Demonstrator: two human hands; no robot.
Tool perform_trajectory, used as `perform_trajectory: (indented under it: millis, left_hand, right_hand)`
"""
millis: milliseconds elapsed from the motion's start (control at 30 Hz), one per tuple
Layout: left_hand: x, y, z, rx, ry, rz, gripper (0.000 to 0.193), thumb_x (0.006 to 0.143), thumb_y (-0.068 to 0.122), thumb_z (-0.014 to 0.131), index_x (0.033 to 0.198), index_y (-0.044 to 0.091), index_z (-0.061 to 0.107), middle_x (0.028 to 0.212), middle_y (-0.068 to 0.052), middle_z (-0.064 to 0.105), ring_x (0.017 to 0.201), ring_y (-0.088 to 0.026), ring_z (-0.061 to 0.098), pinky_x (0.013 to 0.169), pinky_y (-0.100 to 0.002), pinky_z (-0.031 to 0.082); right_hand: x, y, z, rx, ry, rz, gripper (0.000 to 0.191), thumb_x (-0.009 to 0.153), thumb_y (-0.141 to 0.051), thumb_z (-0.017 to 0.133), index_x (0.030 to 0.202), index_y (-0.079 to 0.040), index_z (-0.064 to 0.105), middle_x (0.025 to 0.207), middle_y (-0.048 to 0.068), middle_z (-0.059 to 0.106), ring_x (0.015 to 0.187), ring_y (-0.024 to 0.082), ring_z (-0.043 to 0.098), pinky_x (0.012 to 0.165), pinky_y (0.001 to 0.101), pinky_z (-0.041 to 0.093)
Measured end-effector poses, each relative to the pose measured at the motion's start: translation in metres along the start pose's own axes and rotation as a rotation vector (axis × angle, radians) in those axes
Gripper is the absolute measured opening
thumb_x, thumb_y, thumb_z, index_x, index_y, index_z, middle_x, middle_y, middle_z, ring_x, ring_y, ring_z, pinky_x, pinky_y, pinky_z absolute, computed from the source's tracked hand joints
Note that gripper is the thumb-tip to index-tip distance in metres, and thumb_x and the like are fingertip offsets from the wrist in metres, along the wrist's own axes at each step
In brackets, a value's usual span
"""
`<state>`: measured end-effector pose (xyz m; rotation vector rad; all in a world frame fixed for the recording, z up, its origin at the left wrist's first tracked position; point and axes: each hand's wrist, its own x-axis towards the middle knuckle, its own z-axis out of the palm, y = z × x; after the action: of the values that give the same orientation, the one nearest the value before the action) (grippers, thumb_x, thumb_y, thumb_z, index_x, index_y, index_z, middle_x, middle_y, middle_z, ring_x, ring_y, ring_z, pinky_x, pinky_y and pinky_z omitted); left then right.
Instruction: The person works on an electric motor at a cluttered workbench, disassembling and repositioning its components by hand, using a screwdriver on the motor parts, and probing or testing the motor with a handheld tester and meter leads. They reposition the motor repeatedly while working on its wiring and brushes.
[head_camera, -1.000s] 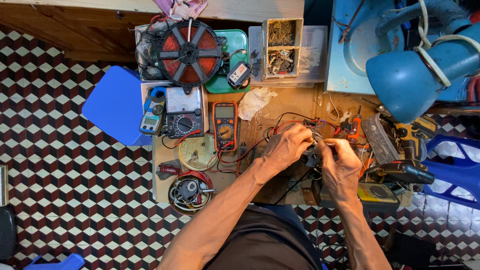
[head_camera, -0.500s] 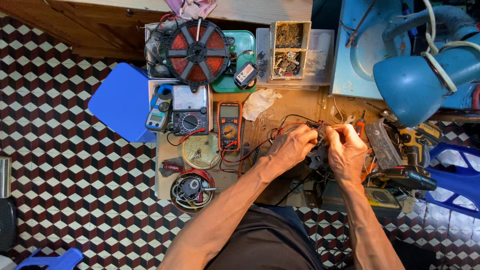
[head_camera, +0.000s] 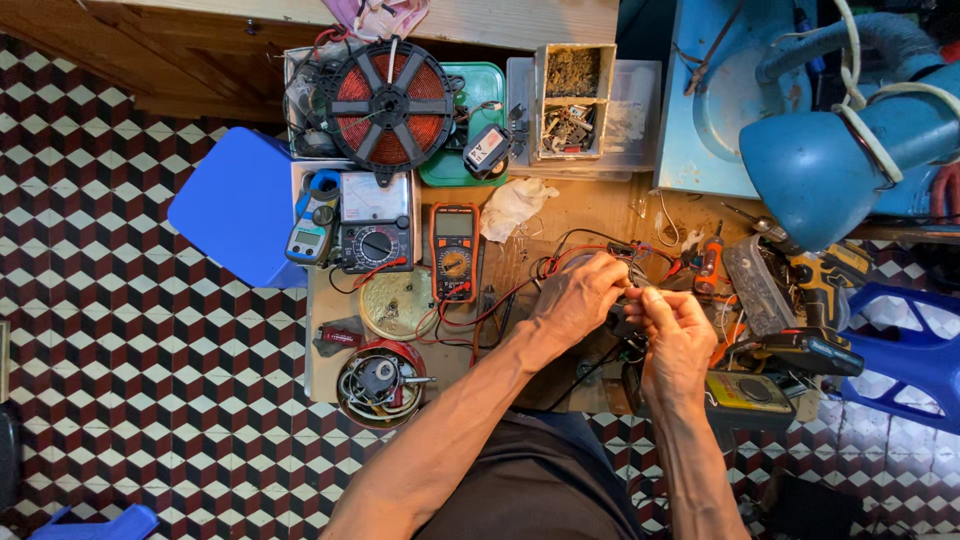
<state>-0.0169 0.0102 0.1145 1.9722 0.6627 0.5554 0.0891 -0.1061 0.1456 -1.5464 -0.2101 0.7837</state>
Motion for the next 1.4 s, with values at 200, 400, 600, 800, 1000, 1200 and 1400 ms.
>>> perform_trajectory:
  millis: [200,400,600,800,1000,1200,1400]
  left_hand:
    - [0.005,0.0,-0.004,-0.022,0.015,0.004,0.014,0.091,0.009,0.068,0.104,0.011,0.062,0.108,-0.008,0.065,0.098,-0.034,0.068,0.077,-0.045,0.055]
    - [0.001,0.004,-0.004,-0.017,-0.009,-0.03,0.016,0.088,0.008,0.07,0.103,0.012,0.063,0.106,-0.007,0.066,0.097,-0.034,0.068,0.075,-0.046,0.054]
    - [0.004,0.0,-0.002,-0.064,0.023,-0.021,0.012,0.09,0.009,0.069,0.101,0.011,0.064,0.102,-0.007,0.068,0.094,-0.032,0.069,0.074,-0.044,0.055]
    - [0.004,-0.007,0.002,-0.125,0.01,-0.032,0.015,0.09,0.013,0.071,0.104,0.01,0.067,0.101,-0.009,0.069,0.094,-0.032,0.07,0.076,-0.042,0.056]
    - [-0.001,-0.01,0.001,-0.145,0.035,-0.024,0.02,0.089,0.017,0.073,0.108,0.01,0.071,0.11,-0.009,0.071,0.1,-0.031,0.071,0.08,-0.039,0.057]
    - [0.003,-0.009,0.002,-0.133,0.047,-0.078,0.015,0.089,0.016,0.073,0.102,0.009,0.073,0.107,-0.009,0.072,0.1,-0.03,0.071,0.08,-0.04,0.056]
    - [0.002,-0.003,0.005,-0.157,0.07,-0.117,0.011,0.088,0.011,0.072,0.098,0.008,0.071,0.107,-0.01,0.071,0.1,-0.03,0.069,0.081,-0.04,0.055]
  right_hand:
    - [0.051,-0.019,0.001,-0.081,-0.158,-0.028,0.009,0.102,-0.007,0.066,0.101,0.002,0.065,0.096,0.015,0.073,0.08,0.017,0.07,0.076,0.028,0.058]
    - [0.03,-0.018,0.003,-0.107,-0.088,-0.014,0.01,0.101,-0.006,0.067,0.101,0.003,0.065,0.095,0.016,0.073,0.078,0.018,0.071,0.075,0.029,0.059]
    - [-0.006,-0.023,0.012,-0.162,-0.09,-0.079,0.012,0.102,-0.008,0.065,0.104,0.003,0.066,0.101,0.012,0.074,0.086,0.015,0.071,0.082,0.0273,0.059]
    - [-0.005,-0.043,0.008,-0.576,-0.095,-0.178,0.02,0.1,-0.01,0.063,0.117,0.001,0.067,0.106,0.006,0.073,0.092,0.011,0.068,0.081,0.0251,0.056]
    - [0.007,-0.046,0.006,-0.805,-0.276,-0.338,0.025,0.096,-0.011,0.069,0.119,0.0,0.07,0.107,0.009,0.063,0.086,0.015,0.064,0.076,0.0255,0.052]
    - [0.03,-0.035,0.014,-0.266,-0.119,0.07,0.025,0.102,-0.022,0.06,0.099,-0.001,0.072,0.088,0.007,0.072,0.075,0.014,0.064,0.067,0.0273,0.049]
    - [0.037,-0.016,0.019,-0.165,0.019,0.102,0.023,0.098,-0.012,0.06,0.078,0.0,0.062,0.074,0.008,0.064,0.065,0.015,0.057,0.062,0.0277,0.044]
